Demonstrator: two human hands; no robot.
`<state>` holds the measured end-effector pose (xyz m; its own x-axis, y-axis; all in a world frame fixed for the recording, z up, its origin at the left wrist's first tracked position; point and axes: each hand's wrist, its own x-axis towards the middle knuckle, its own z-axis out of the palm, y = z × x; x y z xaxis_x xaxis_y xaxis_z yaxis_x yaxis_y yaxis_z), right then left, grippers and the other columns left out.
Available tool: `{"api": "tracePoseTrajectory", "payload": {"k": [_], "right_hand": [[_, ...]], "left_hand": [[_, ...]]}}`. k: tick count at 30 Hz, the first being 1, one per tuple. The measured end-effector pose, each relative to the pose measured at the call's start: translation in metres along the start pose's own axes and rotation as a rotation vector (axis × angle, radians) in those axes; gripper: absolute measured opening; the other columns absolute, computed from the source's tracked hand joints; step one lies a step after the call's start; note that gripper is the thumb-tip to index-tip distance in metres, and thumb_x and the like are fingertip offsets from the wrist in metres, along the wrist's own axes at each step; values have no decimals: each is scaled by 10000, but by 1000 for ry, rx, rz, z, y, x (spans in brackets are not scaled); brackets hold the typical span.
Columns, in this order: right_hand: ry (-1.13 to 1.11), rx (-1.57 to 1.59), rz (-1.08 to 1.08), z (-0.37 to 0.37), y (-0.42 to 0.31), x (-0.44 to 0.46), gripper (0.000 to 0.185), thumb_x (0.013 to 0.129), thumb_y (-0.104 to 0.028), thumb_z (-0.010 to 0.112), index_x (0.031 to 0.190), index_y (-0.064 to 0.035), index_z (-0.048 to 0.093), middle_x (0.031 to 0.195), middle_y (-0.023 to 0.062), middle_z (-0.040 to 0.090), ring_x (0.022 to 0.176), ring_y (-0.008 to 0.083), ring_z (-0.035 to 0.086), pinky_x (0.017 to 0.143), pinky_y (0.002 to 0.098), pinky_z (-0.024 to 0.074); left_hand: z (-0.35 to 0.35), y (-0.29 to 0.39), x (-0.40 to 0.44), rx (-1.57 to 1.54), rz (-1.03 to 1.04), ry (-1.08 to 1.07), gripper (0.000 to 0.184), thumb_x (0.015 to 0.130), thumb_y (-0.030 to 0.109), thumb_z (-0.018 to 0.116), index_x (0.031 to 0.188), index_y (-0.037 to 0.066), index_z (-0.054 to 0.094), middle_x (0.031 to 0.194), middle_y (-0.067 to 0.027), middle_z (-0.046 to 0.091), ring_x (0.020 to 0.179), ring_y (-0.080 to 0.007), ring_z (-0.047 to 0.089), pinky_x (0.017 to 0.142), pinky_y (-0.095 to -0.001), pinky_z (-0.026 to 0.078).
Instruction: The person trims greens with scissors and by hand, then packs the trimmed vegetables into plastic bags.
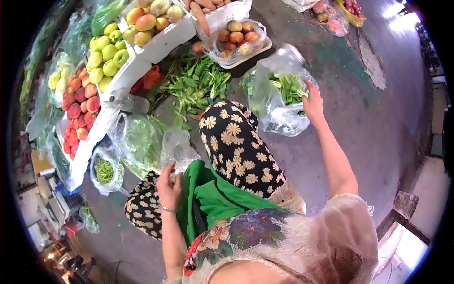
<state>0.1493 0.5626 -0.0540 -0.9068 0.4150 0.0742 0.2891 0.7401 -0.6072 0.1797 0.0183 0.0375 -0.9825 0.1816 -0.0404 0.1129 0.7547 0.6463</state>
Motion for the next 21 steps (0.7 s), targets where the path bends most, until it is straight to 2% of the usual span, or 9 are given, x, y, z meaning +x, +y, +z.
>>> {"api": "tracePoseTrajectory", "payload": {"k": [3, 4, 5, 9, 10, 11, 13, 19, 21], "right_hand": [[52, 176, -81, 60, 71, -10, 541, 825, -146, 574, 1345, -70, 443, 1329, 184, 487, 1232, 369, 472, 1007, 508, 382], [-20, -131, -15, 45, 44, -17, 525, 827, -225, 609, 1294, -28, 474, 1274, 193, 526, 1186, 359, 504, 969, 510, 408], [-6, -146, 18, 48, 36, -23, 515, 834, -285, 617, 1276, -47, 505, 1203, 197, 569, 1160, 360, 517, 973, 517, 395], [-438, -6, 113, 65, 59, -46, 506, 856, -347, 579, 1290, -92, 530, 1316, 197, 542, 1227, 352, 506, 1033, 484, 349], [-537, -154, 100, 56, 38, -48, 502, 855, -348, 575, 1290, -100, 536, 1312, 200, 549, 1213, 354, 521, 1008, 476, 381], [-627, -313, 81, 40, 14, -51, 498, 855, -350, 570, 1289, -107, 541, 1308, 203, 556, 1200, 356, 536, 983, 468, 413], [-703, -281, 57, 31, 12, -63, 464, 852, -343, 572, 1261, -123, 567, 1208, 207, 614, 1133, 369, 574, 937, 456, 451], [-709, -379, 2, -11, 12, -80, 329, 867, -312, 566, 1087, -78, 638, 1008, 207, 667, 979, 388, 625, 854, 463, 477], [-528, -166, -60, -36, -4, -77, 263, 898, -255, 545, 1021, -40, 633, 955, 211, 660, 917, 402, 626, 775, 461, 480]], "left_hand": [[6, 12, -34, -116, -137, -15, 400, 806, 11, 700, 1194, 18, 601, 1045, -154, 673, 899, -240, 675, 785, -324, 528], [7, 16, -42, -129, -141, -10, 393, 808, 2, 700, 1188, 7, 599, 1045, -144, 675, 890, -230, 679, 786, -322, 529], [9, 22, -48, -187, -178, 9, 388, 810, 8, 701, 1184, 1, 597, 1039, -146, 674, 882, -234, 682, 783, -325, 531], [6, 42, -64, -88, -159, -32, 357, 828, 71, 683, 1174, 30, 605, 1023, -163, 661, 903, -288, 663, 760, -351, 524], [10, 41, -70, -46, -150, -38, 353, 831, 96, 679, 1172, 41, 609, 1036, -173, 657, 932, -316, 652, 785, -376, 520], [10, 47, -72, -40, -119, -67, 336, 858, 80, 669, 1182, 22, 602, 1068, -156, 669, 943, -278, 671, 815, -352, 531], [9, 60, -76, 60, -144, -162, 336, 859, 102, 664, 1180, 23, 601, 1065, -171, 667, 936, -307, 664, 811, -363, 530], [15, 64, -90, -89, -72, -130, 325, 867, 118, 646, 1174, 20, 603, 1045, -186, 666, 899, -326, 661, 800, -374, 521], [10, 69, -88, -63, -104, -113, 325, 864, 105, 648, 1180, 41, 609, 1012, -175, 678, 882, -319, 666, 800, -374, 520]]}}
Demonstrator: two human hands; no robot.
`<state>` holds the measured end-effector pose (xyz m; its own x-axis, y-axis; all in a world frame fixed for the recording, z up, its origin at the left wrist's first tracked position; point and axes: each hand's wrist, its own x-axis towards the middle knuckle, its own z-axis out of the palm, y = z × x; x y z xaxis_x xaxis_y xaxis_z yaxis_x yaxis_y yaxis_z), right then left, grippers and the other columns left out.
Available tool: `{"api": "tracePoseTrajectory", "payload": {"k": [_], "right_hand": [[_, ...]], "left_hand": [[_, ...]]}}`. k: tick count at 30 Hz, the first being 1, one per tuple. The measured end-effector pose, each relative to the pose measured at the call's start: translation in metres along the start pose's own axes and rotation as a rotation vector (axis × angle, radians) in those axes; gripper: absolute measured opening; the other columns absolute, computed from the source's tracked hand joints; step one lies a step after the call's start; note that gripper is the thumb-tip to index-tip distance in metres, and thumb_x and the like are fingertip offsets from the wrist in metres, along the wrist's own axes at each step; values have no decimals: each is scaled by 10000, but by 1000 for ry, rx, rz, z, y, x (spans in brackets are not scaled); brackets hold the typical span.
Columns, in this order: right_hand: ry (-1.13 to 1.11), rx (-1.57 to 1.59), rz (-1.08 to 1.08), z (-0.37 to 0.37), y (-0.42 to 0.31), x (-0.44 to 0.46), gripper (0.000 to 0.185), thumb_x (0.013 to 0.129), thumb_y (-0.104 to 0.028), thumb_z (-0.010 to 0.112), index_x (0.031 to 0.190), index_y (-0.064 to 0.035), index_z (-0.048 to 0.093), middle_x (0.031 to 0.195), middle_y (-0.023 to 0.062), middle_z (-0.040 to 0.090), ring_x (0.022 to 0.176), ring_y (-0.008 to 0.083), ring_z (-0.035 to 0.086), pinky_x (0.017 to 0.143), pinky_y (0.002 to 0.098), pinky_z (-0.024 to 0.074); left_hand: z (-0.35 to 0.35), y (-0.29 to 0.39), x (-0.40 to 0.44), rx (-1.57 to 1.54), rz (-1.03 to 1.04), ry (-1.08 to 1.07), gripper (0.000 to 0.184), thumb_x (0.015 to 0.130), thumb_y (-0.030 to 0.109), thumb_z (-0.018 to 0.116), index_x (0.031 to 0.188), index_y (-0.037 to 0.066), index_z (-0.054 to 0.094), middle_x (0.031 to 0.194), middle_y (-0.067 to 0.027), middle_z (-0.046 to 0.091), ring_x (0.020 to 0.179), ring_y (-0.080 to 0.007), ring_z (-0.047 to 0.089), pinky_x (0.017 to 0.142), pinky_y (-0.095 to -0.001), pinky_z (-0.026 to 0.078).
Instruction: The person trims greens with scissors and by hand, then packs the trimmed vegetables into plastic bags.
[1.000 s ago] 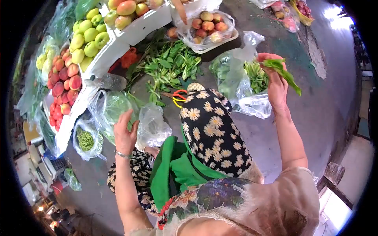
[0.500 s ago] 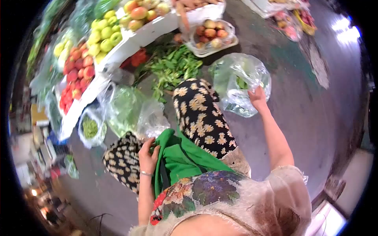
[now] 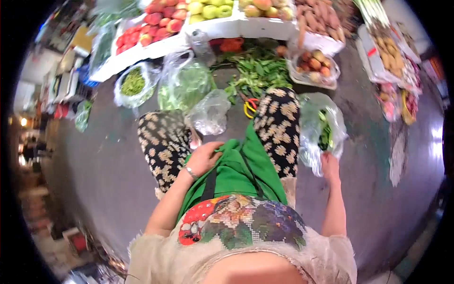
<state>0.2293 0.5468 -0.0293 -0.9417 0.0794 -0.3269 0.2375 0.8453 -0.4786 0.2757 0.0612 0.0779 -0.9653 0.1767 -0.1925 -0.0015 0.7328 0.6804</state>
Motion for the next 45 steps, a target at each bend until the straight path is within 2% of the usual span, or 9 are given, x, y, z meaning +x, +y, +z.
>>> {"api": "tracePoseTrajectory", "payload": {"k": [7, 20, 22, 32, 33, 37, 41, 42, 45], "right_hand": [[274, 462, -114, -73, -39, -21, 114, 910, -107, 564, 909, 5, 585, 725, 40, 555, 701, 107, 500, 667, 273, 438], [116, 455, -14, -68, -23, -29, 157, 890, -147, 591, 927, 4, 604, 747, 70, 600, 720, 142, 550, 686, 291, 447], [106, 429, -8, -77, -19, -27, 166, 888, -155, 590, 926, 5, 604, 753, 75, 606, 723, 148, 555, 690, 295, 449], [-21, 160, -82, -100, -22, -39, 140, 833, -108, 579, 919, -10, 631, 822, 100, 640, 715, 177, 576, 703, 301, 462], [-60, 70, -111, -101, -22, -39, 159, 835, -127, 584, 936, -29, 658, 885, 155, 663, 837, 324, 630, 778, 392, 494], [-197, -39, -100, -112, -28, -37, 178, 847, -144, 584, 975, -44, 657, 940, 152, 651, 906, 329, 623, 814, 406, 486], [-76, 39, -272, -124, -56, -12, 243, 863, -182, 590, 1064, -51, 631, 1049, 165, 615, 974, 351, 593, 838, 415, 474], [-71, 172, -284, -126, -66, 9, 265, 869, -192, 590, 1092, -52, 621, 1075, 166, 605, 989, 362, 583, 844, 419, 473], [-106, 223, -209, -87, -74, 78, 301, 870, -189, 592, 1137, -49, 595, 1135, 183, 605, 1060, 364, 578, 900, 411, 467]], "left_hand": [[7, -6, 1, -32, -12, -24, 349, 867, 72, 659, 1210, 43, 602, 1003, -150, 700, 842, -248, 692, 758, -328, 537], [-12, 51, 30, -50, -16, 246, 382, 809, -18, 659, 1185, 22, 602, 1059, -166, 668, 892, -296, 668, 802, -358, 524], [-22, 95, 61, 162, 354, 443, 446, 786, -46, 643, 1222, 31, 590, 1138, -173, 639, 990, -315, 634, 858, -369, 499], [102, 239, 219, 307, 637, 140, 907, 697, 120, 764, 1480, 221, 318, 1493, -178, 299, 1361, -359, 321, 1043, -474, 311], [119, 237, 232, 312, 707, 193, 693, 726, 134, 736, 1365, 191, 474, 1421, -168, 399, 1320, -357, 378, 1019, -479, 329], [157, 210, 266, 124, 782, 158, 165, 820, 120, 644, 981, 83, 649, 1168, -156, 607, 1137, -340, 550, 930, -452, 417], [146, 218, 279, -313, 632, 128, 122, 904, 103, 581, 951, -6, 610, 765, -131, 668, 701, -275, 654, 653, -317, 511], [145, 222, 284, -464, 444, 49, 134, 915, 125, 602, 935, -8, 613, 803, -66, 671, 721, -143, 618, 666, -269, 487], [141, 227, 297, -951, 272, -165, 122, 943, 136, 605, 952, 17, 632, 878, 29, 645, 731, -52, 557, 662, -202, 455]]}}
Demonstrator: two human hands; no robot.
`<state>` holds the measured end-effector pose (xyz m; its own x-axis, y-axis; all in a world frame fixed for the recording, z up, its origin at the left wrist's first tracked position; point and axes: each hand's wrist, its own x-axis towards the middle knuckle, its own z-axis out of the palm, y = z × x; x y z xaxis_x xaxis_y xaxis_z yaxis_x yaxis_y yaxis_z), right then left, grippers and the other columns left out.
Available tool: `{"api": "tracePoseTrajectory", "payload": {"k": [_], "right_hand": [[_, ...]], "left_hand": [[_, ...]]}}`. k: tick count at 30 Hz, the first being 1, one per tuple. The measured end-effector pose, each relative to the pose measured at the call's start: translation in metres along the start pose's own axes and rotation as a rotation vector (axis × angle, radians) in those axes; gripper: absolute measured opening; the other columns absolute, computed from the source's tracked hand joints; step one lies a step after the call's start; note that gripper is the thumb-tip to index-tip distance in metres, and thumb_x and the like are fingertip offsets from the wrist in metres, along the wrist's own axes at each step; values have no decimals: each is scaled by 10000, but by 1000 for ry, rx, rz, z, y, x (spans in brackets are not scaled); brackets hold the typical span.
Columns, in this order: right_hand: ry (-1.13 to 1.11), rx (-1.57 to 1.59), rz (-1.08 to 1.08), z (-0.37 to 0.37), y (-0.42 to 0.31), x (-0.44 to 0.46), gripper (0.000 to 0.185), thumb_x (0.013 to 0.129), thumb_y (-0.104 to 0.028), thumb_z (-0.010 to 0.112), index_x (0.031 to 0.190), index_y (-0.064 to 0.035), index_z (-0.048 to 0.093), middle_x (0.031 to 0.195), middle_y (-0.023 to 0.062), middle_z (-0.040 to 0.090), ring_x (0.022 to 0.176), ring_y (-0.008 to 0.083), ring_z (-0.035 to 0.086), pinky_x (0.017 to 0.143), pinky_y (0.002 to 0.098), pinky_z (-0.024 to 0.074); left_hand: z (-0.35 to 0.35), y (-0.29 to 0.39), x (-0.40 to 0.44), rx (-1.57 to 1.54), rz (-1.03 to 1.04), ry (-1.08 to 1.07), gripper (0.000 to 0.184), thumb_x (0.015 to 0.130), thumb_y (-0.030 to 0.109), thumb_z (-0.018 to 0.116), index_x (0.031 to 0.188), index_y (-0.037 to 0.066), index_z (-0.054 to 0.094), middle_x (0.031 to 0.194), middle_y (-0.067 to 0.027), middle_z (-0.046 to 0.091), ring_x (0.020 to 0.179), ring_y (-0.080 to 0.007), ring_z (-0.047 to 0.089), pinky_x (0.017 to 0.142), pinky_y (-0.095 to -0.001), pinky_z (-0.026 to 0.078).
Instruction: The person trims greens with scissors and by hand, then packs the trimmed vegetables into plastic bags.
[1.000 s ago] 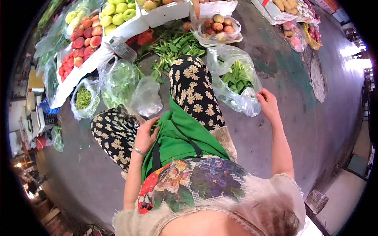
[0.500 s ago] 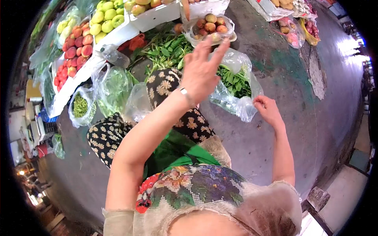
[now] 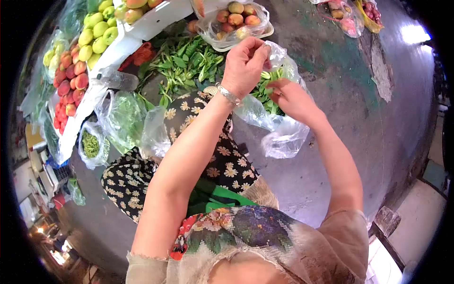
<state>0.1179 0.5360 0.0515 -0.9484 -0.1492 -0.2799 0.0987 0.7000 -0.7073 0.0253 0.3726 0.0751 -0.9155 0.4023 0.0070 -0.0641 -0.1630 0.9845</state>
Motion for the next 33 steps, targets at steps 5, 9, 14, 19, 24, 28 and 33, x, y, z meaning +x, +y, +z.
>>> {"api": "tracePoseTrajectory", "payload": {"k": [5, 9, 14, 19, 24, 28, 33], "right_hand": [[309, -412, 51, 76, 83, 82, 608, 807, -186, 649, 1356, -43, 429, 1242, 295, 540, 1178, 425, 518, 991, 450, 423], [246, -115, 293, 98, 133, 76, 645, 762, -123, 645, 1358, -45, 409, 1430, 315, 340, 1242, 477, 435, 1002, 507, 411], [288, -326, 118, 159, 159, 33, 470, 733, 11, 573, 1199, -47, 560, 1431, 302, 328, 1150, 529, 466, 987, 526, 409], [275, 219, 285, 181, 133, 49, 374, 740, 16, 569, 1103, -52, 630, 1330, 245, 444, 1106, 440, 504, 968, 455, 424], [476, 202, 182, 155, 131, 55, 268, 773, -115, 579, 1011, -61, 692, 1039, 208, 640, 1028, 358, 580, 928, 392, 446], [729, 505, 391, 116, 118, 52, 288, 772, -127, 572, 1023, -48, 691, 1069, 178, 653, 1033, 320, 598, 939, 364, 447], [778, 300, 108, 107, 78, 65, 399, 775, -145, 659, 1152, -21, 625, 1164, 160, 602, 1101, 302, 557, 986, 366, 422]], "left_hand": [[-6, 9, 13, -303, 46, 33, 114, 931, 112, 620, 969, 9, 649, 816, -2, 651, 700, -79, 581, 687, -220, 471], [-14, 5, 22, -301, 89, 17, 149, 931, 136, 623, 957, -7, 653, 753, -26, 634, 644, -106, 569, 609, -242, 448], [0, 8, 21, -327, 67, 9, 99, 936, 112, 609, 947, 16, 631, 746, 9, 601, 643, -73, 526, 602, -213, 421], [7, 7, 20, -417, 38, -18, 79, 963, 113, 579, 929, 46, 604, 742, 40, 567, 641, -43, 490, 579, -184, 395], [3, 4, 19, -385, 20, 1, 82, 962, 113, 580, 923, 46, 604, 739, 42, 563, 638, -43, 486, 575, -184, 391], [4, 4, 20, -388, 46, -42, 82, 962, 110, 576, 919, 44, 601, 741, 47, 554, 636, -39, 476, 572, -184, 382], [11, 5, 19, -386, 41, -41, 84, 959, 115, 580, 918, 45, 602, 740, 52, 549, 641, -31, 472, 572, -182, 379]]}}
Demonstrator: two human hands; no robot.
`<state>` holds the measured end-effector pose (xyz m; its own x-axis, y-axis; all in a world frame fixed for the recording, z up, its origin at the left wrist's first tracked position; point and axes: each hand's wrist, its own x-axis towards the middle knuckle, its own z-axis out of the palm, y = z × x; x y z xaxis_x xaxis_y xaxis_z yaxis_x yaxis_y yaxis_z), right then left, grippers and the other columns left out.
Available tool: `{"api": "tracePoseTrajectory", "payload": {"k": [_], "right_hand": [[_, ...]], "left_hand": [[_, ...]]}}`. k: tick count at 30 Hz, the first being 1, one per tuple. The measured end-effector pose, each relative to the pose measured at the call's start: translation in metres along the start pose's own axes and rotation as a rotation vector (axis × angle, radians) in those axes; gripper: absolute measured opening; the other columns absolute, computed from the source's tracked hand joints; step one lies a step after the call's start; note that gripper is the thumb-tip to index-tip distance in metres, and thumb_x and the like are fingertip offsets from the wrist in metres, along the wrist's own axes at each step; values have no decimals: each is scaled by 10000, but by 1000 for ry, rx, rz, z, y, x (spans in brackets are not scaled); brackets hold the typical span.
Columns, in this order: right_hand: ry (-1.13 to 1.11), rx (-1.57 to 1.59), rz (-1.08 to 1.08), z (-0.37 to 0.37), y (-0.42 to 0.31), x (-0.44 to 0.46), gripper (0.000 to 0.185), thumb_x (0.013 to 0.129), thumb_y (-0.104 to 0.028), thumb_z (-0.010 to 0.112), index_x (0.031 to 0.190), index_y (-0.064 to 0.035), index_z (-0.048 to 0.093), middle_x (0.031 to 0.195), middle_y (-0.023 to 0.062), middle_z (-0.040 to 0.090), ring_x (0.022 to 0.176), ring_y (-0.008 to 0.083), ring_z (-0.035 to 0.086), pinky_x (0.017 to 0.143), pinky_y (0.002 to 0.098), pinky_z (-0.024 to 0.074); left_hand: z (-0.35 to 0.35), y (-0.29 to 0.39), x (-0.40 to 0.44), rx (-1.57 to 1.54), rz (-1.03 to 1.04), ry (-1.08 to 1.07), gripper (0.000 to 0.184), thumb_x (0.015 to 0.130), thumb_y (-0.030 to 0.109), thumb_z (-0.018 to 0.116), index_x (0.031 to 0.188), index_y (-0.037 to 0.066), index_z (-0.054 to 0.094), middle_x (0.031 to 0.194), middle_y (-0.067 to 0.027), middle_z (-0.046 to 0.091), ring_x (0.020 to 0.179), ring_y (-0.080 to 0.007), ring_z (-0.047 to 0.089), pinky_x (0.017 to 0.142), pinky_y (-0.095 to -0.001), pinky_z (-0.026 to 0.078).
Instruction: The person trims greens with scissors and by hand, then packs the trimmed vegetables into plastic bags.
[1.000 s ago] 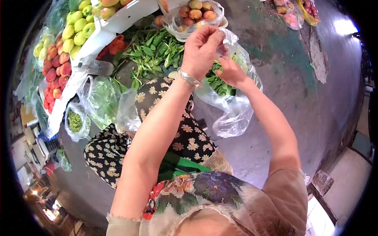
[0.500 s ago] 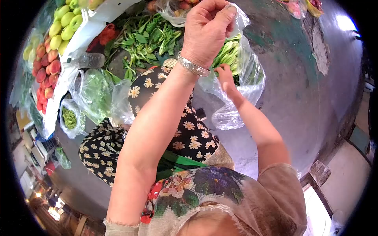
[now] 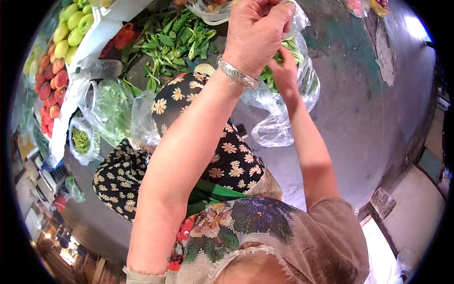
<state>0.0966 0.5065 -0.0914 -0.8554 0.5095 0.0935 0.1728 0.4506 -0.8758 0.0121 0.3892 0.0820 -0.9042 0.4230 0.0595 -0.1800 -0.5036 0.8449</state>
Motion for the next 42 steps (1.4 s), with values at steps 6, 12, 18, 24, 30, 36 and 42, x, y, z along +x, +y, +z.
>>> {"api": "tracePoseTrajectory", "payload": {"k": [6, 12, 18, 24, 30, 36, 42], "right_hand": [[-122, -251, -7, -43, 70, 3, 458, 805, -218, 639, 1212, -14, 588, 1174, 210, 610, 1074, 346, 587, 927, 402, 460], [-420, -828, 537, -149, 123, -12, 638, 812, -303, 628, 1363, -28, 460, 1212, 253, 603, 1170, 387, 559, 1007, 436, 414], [-435, -842, 39, -141, 85, -37, 853, 744, -103, 725, 1476, -101, 288, 1455, 199, 402, 1350, 366, 375, 1100, 395, 342], [-412, -817, 68, -92, 86, -13, 1011, 617, -238, 829, 1476, -158, 302, 1515, 213, 258, 1364, 446, 296, 1089, 541, 302], [-593, -956, 336, -69, 77, -15, 1015, 634, -241, 796, 1497, -203, 263, 1529, 217, 227, 1349, 473, 306, 1052, 574, 343], [-384, -875, 220, -83, 114, -15, 791, 720, -65, 632, 1453, -134, 343, 1319, 259, 509, 1247, 432, 462, 1016, 478, 404], [-323, -649, 247, -82, 147, -16, 495, 807, 52, 477, 1275, -86, 558, 1298, 237, 523, 1227, 417, 472, 1024, 444, 391]], "left_hand": [[-1, 1, -1, -65, -53, 29, 76, 954, 115, 588, 921, 49, 606, 750, 45, 554, 646, -30, 477, 572, -176, 383], [2, 0, -2, -58, -41, -5, 52, 941, 91, 600, 916, 45, 600, 738, 47, 540, 631, -27, 464, 560, -175, 369], [2, -1, -3, 1, -4, -34, 50, 942, 84, 592, 909, 47, 596, 738, 50, 536, 637, -24, 463, 565, -172, 370], [4, 4, -7, 7, -29, -9, 59, 944, 84, 589, 902, 46, 604, 745, 53, 540, 650, -23, 466, 576, -172, 373], [-5, -2, 0, 6, -40, -34, 57, 945, 85, 588, 912, 43, 610, 744, 57, 546, 652, -21, 468, 583, -173, 379], [-1, 2, -6, -24, -16, -9, 49, 942, 76, 590, 915, 39, 608, 750, 58, 550, 655, -17, 467, 583, -174, 376], [-5, -2, -3, -24, -3, -18, 39, 939, 64, 586, 918, 35, 600, 759, 54, 556, 662, -18, 474, 592, -174, 386]]}}
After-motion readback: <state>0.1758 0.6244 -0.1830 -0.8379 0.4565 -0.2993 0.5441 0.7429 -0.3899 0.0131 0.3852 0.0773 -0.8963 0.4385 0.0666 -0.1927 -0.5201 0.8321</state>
